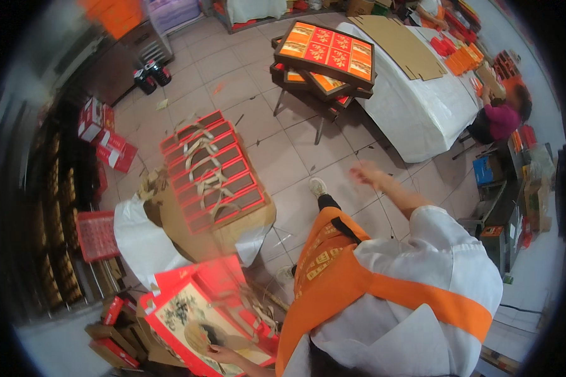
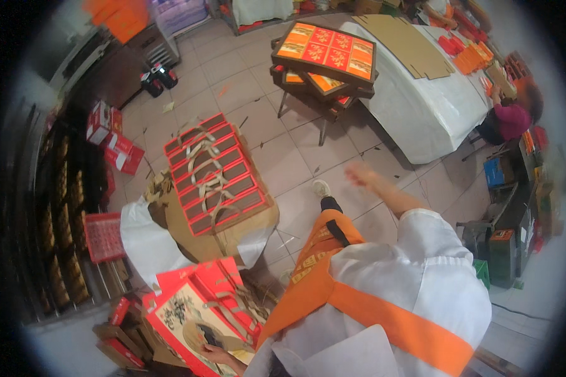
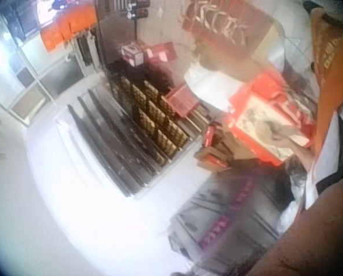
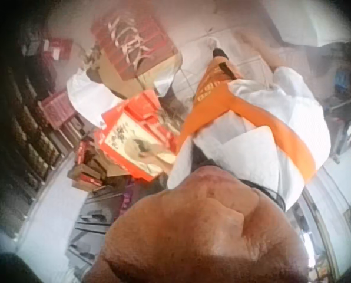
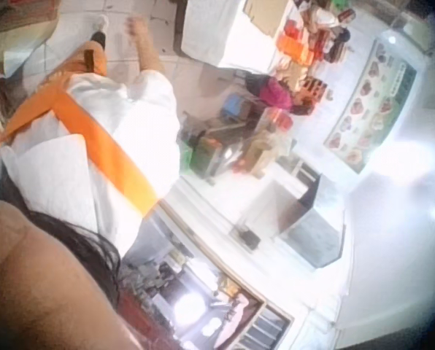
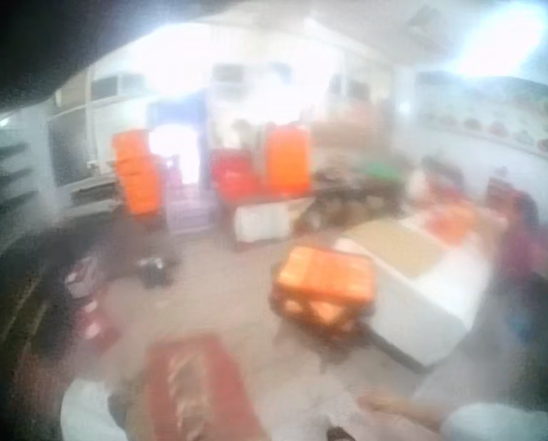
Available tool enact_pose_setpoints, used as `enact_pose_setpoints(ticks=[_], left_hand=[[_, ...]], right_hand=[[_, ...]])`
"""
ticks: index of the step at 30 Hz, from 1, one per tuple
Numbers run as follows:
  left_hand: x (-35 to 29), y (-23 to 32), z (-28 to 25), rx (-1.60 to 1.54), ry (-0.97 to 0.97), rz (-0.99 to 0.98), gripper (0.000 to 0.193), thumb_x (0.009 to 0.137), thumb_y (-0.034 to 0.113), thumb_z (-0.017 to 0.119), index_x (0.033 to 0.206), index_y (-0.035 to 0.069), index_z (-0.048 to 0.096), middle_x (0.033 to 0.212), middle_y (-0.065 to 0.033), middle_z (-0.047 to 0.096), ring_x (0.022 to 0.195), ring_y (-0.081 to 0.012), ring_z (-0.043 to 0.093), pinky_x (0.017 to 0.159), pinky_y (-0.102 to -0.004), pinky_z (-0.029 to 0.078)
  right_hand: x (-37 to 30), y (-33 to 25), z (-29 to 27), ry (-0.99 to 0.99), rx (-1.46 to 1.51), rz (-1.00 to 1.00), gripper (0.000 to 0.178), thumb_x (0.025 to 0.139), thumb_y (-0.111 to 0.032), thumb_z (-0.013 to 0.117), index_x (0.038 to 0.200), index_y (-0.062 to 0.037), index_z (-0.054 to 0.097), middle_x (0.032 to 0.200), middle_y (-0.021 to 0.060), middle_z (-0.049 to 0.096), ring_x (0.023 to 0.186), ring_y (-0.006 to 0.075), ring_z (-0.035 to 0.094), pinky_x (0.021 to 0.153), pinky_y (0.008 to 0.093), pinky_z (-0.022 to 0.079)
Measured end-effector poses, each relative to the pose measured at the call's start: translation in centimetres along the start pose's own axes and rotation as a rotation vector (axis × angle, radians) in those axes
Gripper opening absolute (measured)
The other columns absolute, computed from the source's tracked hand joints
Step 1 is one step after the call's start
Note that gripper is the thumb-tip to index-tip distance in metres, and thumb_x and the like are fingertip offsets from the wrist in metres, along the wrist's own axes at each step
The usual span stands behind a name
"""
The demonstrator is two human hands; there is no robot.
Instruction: The person assembles red and white cardboard boxes by folding flaps and inserting them into a larger container. They repeatedly handle the boxes, aligning and securing the flaps, then place the assembled units into a red crate.
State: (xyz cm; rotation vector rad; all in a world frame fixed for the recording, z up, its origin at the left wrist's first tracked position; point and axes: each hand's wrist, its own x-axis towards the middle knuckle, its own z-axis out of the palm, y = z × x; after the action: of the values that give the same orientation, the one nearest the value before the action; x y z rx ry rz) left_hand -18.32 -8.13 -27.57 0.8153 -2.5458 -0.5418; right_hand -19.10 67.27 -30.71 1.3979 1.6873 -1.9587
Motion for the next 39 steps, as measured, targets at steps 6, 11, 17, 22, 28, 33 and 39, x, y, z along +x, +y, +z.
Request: enact_pose_setpoints(ticks=[6, 11, 17, 22, 28, 33, 39], left_hand=[[-6.0, 25.5, 12.7, -0.128, -0.375, 0.307, 0.032, 0.092, 0.022, 0.050, 0.108, -0.006, 0.056, 0.094, -0.0147, 0.061, 0.088, -0.0175, 0.057, 0.079, -0.0285, 0.046], [-11.3, 51.3, 30.7, -0.527, -0.942, 0.218, 0.037, 0.089, 0.021, 0.058, 0.115, -0.004, 0.054, 0.115, -0.0175, 0.057, 0.108, -0.0266, 0.053, 0.095, -0.0367, 0.039], [-13.6, 82.2, 48.1, -0.484, -1.046, 0.645, 0.062, 0.086, 0.043, 0.058, 0.124, -0.005, 0.048, 0.118, -0.0213, 0.054, 0.114, -0.0285, 0.051, 0.095, -0.0369, 0.039], [-14.9, 96.9, 54.2, -0.202, -1.303, 0.657, 0.078, 0.082, 0.056, 0.057, 0.120, -0.012, 0.049, 0.113, -0.0218, 0.059, 0.105, -0.0264, 0.057, 0.090, -0.0355, 0.043], [-15.3, 94.7, 51.9, -0.108, -1.320, 0.577, 0.078, 0.078, 0.059, 0.059, 0.100, -0.015, 0.060, 0.089, -0.0184, 0.065, 0.086, -0.0211, 0.061, 0.074, -0.0347, 0.047], [-20.4, 83.9, 37.3, -0.572, -1.032, 0.419, 0.041, 0.089, 0.031, 0.054, 0.110, -0.005, 0.056, 0.093, -0.0114, 0.062, 0.081, -0.0177, 0.057, 0.068, -0.0328, 0.047], [-22.1, 70.3, 18.0, -1.268, -1.141, -0.153, 0.059, 0.086, 0.013, 0.052, 0.138, 0.010, 0.025, 0.123, -0.0101, 0.049, 0.109, -0.0215, 0.053, 0.091, -0.0340, 0.044]], right_hand=[[15.3, -11.0, -16.7, 0.357, 0.717, -0.188, 0.069, 0.080, -0.046, 0.068, 0.132, -0.0150, 0.035, 0.129, 0.0094, 0.042, 0.109, 0.0217, 0.047, 0.087, 0.0421, 0.044], [23.7, -17.6, -19.0, 0.400, 1.058, -0.111, 0.067, 0.081, -0.047, 0.065, 0.131, -0.0127, 0.037, 0.135, 0.0098, 0.038, 0.122, 0.0286, 0.041, 0.096, 0.0460, 0.037], [26.3, -16.6, -20.7, 0.079, 1.118, -0.289, 0.039, 0.086, -0.037, 0.063, 0.113, -0.0099, 0.054, 0.106, 0.0030, 0.056, 0.093, 0.0161, 0.052, 0.084, 0.0391, 0.044], [26.0, -16.2, -20.8, -0.032, 1.221, -0.323, 0.033, 0.087, -0.031, 0.062, 0.110, -0.0087, 0.056, 0.102, 0.0026, 0.060, 0.084, 0.0138, 0.056, 0.075, 0.0268, 0.047], [25.9, -14.8, -22.4, 0.163, 1.267, -0.344, 0.025, 0.086, -0.025, 0.063, 0.105, -0.0083, 0.059, 0.102, 0.0007, 0.062, 0.082, 0.0101, 0.058, 0.073, 0.0272, 0.048], [20.9, -15.5, -29.2, 0.202, 1.151, -0.313, 0.038, 0.088, -0.031, 0.058, 0.118, -0.0074, 0.053, 0.115, 0.0047, 0.059, 0.103, 0.0152, 0.055, 0.080, 0.0336, 0.046], [9.2, -25.4, -29.4, -0.009, 1.199, -0.741, 0.069, 0.091, -0.053, 0.045, 0.138, -0.0040, 0.033, 0.142, 0.0125, 0.037, 0.128, 0.0262, 0.039, 0.107, 0.0432, 0.029]])
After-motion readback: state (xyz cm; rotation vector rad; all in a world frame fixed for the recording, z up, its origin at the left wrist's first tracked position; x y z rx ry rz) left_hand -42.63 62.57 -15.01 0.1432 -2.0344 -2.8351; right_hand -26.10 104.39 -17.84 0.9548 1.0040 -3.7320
